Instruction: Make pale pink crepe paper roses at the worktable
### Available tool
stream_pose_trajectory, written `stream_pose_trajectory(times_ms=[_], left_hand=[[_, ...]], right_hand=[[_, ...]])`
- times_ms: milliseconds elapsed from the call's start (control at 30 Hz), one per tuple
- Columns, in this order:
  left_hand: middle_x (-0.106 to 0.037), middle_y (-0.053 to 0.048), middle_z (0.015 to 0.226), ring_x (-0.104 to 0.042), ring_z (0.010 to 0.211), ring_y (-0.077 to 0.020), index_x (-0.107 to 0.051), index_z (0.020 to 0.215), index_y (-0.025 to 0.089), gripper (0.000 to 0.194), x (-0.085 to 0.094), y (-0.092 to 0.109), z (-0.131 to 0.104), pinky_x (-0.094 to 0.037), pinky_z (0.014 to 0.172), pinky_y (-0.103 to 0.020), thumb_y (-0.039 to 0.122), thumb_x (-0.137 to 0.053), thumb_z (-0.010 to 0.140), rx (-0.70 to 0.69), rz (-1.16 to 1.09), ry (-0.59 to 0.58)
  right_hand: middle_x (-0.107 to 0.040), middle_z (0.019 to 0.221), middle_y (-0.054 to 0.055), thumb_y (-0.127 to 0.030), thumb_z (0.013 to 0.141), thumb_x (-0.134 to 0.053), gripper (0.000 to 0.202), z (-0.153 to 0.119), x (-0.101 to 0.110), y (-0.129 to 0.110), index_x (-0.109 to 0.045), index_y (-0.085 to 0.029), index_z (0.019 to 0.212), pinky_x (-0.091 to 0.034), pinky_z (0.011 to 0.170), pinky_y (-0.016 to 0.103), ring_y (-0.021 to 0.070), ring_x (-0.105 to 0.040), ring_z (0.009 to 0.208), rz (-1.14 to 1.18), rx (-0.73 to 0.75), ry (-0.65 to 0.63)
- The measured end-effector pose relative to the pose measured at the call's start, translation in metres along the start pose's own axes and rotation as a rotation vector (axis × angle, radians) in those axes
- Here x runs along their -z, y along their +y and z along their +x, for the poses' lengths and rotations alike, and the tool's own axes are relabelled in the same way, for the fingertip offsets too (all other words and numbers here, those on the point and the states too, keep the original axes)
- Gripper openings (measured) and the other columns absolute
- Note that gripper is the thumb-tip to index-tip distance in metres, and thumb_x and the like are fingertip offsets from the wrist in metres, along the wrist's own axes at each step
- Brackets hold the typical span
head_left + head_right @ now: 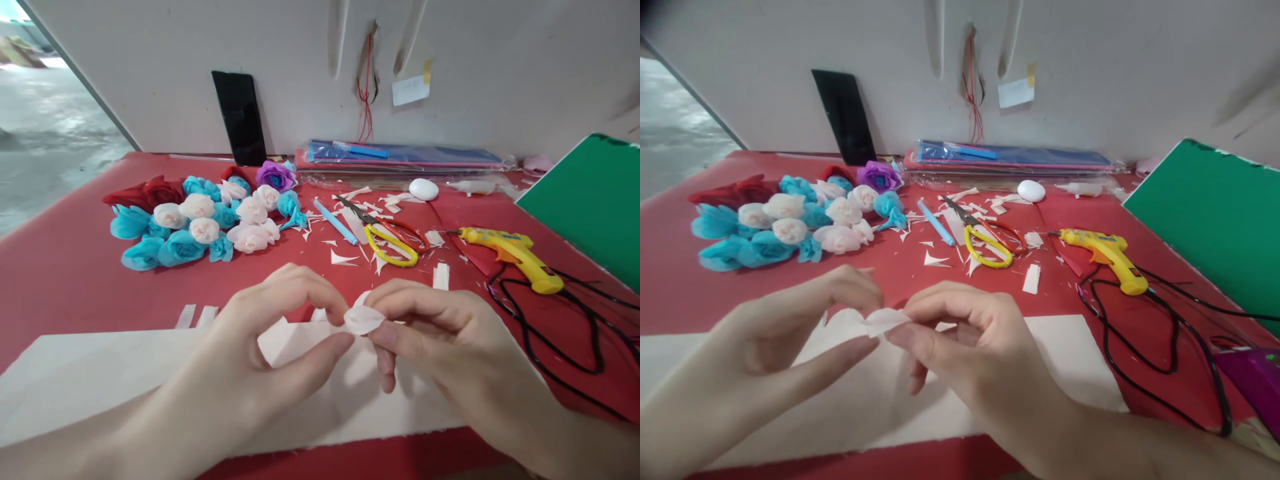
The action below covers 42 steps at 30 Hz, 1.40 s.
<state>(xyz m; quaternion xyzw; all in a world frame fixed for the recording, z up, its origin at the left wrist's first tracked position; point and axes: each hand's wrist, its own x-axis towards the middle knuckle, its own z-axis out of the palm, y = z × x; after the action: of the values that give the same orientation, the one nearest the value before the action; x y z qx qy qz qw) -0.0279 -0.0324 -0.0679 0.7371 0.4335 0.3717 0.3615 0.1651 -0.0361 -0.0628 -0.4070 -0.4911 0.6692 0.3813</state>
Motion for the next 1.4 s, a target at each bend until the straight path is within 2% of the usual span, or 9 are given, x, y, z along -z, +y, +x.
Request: stream_pose_trajectory(times_ms=[133,367,533,733,1033,1133,1267,1400], left_hand=[[-0.07,0.008,0.071,-0.066,0.069,-0.0106,-0.068,0.072,0.025,0.01,-0.002,0.001,-0.001,-0.05,0.066,-0.017,0.024,-0.066,0.082,0.122,-0.159,-0.049],[-0.07,0.011,0.07,-0.063,0.066,-0.0069,-0.069,0.07,0.026,0.014,-0.005,0.001,-0.005,-0.05,0.065,-0.01,0.015,-0.072,0.08,0.083,-0.333,0.024],[-0.072,0.009,0.073,-0.067,0.07,-0.0099,-0.069,0.072,0.025,0.011,-0.009,-0.003,-0.007,-0.053,0.068,-0.014,0.018,-0.074,0.08,0.091,-0.397,0.002],[-0.07,0.009,0.075,-0.069,0.07,-0.0089,-0.068,0.075,0.025,0.009,-0.01,-0.003,-0.012,-0.053,0.067,-0.013,0.021,-0.072,0.083,0.12,-0.392,-0.011],[-0.069,0.011,0.075,-0.065,0.071,-0.0052,-0.065,0.082,0.026,0.011,-0.012,-0.001,-0.012,-0.05,0.071,-0.009,0.017,-0.064,0.088,-0.019,-0.309,0.002],[-0.068,0.01,0.077,-0.064,0.072,-0.0065,-0.063,0.084,0.027,0.011,-0.014,-0.003,-0.014,-0.051,0.072,-0.01,0.016,-0.063,0.087,-0.018,-0.272,0.02],[-0.065,0.009,0.078,-0.063,0.073,-0.008,-0.06,0.087,0.028,0.01,-0.014,-0.003,-0.018,-0.052,0.07,-0.012,0.018,-0.06,0.089,-0.013,-0.199,-0.014],[-0.065,0.011,0.078,-0.062,0.071,-0.0056,-0.056,0.087,0.028,0.013,-0.016,-0.003,-0.018,-0.05,0.071,-0.009,0.015,-0.059,0.089,-0.027,-0.205,-0.022]], right_hand=[[-0.063,0.071,-0.004,-0.02,0.079,-0.077,0.009,-0.001,-0.002,-0.001,-0.079,-0.024,0.072,-0.048,0.057,0.011,0.0031,-0.057,0.058,-0.025,0.054,0.003],[-0.064,0.071,-0.002,-0.025,0.077,-0.079,0.008,-0.001,-0.005,0.003,-0.079,-0.021,0.07,-0.049,0.055,0.009,0.0041,-0.06,0.06,-0.038,0.116,0.011],[-0.066,0.076,-0.001,-0.022,0.078,-0.079,0.004,-0.003,-0.007,0.013,-0.079,-0.021,0.073,-0.054,0.057,0.009,0.0042,-0.063,0.059,0.022,0.183,0.035],[-0.067,0.083,-0.002,-0.015,0.082,-0.074,0.013,-0.004,-0.008,0.025,-0.08,-0.026,0.08,-0.054,0.059,0.006,0.0025,-0.065,0.061,0.041,0.283,0.035],[-0.068,0.079,-0.001,-0.012,0.082,-0.072,0.013,-0.009,-0.009,0.027,-0.078,-0.024,0.079,-0.053,0.055,0.009,0.0046,-0.064,0.059,-0.168,0.375,0.107],[-0.069,0.076,-0.001,-0.013,0.081,-0.073,0.011,-0.008,-0.011,0.024,-0.077,-0.023,0.077,-0.052,0.052,0.01,0.0053,-0.063,0.056,-0.224,0.41,0.13],[-0.071,0.071,0.0,-0.014,0.079,-0.075,0.009,-0.006,-0.013,0.014,-0.075,-0.018,0.071,-0.05,0.046,0.01,0.0059,-0.062,0.051,-0.344,0.44,0.144],[-0.074,0.073,0.002,-0.01,0.077,-0.074,0.009,-0.006,-0.013,0.009,-0.075,-0.015,0.07,-0.052,0.055,0.004,0.0069,-0.068,0.061,-0.482,0.516,0.155]])
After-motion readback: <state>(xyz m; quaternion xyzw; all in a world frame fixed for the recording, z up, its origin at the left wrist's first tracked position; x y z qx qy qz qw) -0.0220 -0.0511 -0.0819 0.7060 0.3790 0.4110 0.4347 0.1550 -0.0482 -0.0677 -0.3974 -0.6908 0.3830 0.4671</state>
